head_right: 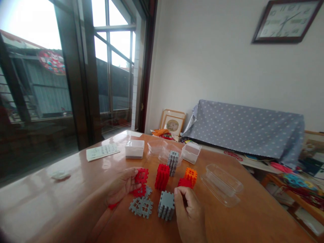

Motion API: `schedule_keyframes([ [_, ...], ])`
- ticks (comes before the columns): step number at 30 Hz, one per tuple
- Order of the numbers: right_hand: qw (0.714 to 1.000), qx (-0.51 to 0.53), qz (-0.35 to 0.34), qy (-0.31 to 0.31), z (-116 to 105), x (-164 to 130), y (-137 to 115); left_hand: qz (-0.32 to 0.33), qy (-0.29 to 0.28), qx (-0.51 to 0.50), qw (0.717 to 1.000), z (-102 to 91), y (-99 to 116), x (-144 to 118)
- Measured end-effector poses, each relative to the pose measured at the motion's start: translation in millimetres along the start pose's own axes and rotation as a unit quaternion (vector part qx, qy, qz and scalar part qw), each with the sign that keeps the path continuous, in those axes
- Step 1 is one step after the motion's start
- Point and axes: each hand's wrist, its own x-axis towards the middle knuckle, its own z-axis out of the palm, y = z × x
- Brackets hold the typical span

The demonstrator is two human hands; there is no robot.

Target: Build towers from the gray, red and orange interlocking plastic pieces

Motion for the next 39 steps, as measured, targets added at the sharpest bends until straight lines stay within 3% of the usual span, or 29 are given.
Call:
schedule_keyframes([
  [6, 0.975, -0.137, -0.164, -0.058, 8.3, -8.1, -12.4, -0.038, -0.117, 0.029, 0.992, 16.6, -7.5, -12.3],
  [10, 0.955, -0.185, -0.213, -0.092, 10.2, -10.1, -23.4, -0.059, -0.154, 0.051, 0.985, 26.4, -13.7, -16.3],
  [25, 0.953, -0.199, -0.194, -0.12, 9.3, -10.2, -29.2, -0.063, -0.172, 0.049, 0.982, 28.6, -15.5, -16.9],
  [34, 0.957, -0.174, -0.194, -0.129, 9.1, -10.0, -21.5, 0.012, -0.162, 0.097, 0.982, 25.7, -19.5, -11.3],
  [39, 0.964, -0.156, -0.189, -0.103, 8.2, -9.6, -22.4, 0.014, -0.158, 0.053, 0.986, 27.0, -19.4, -9.1],
])
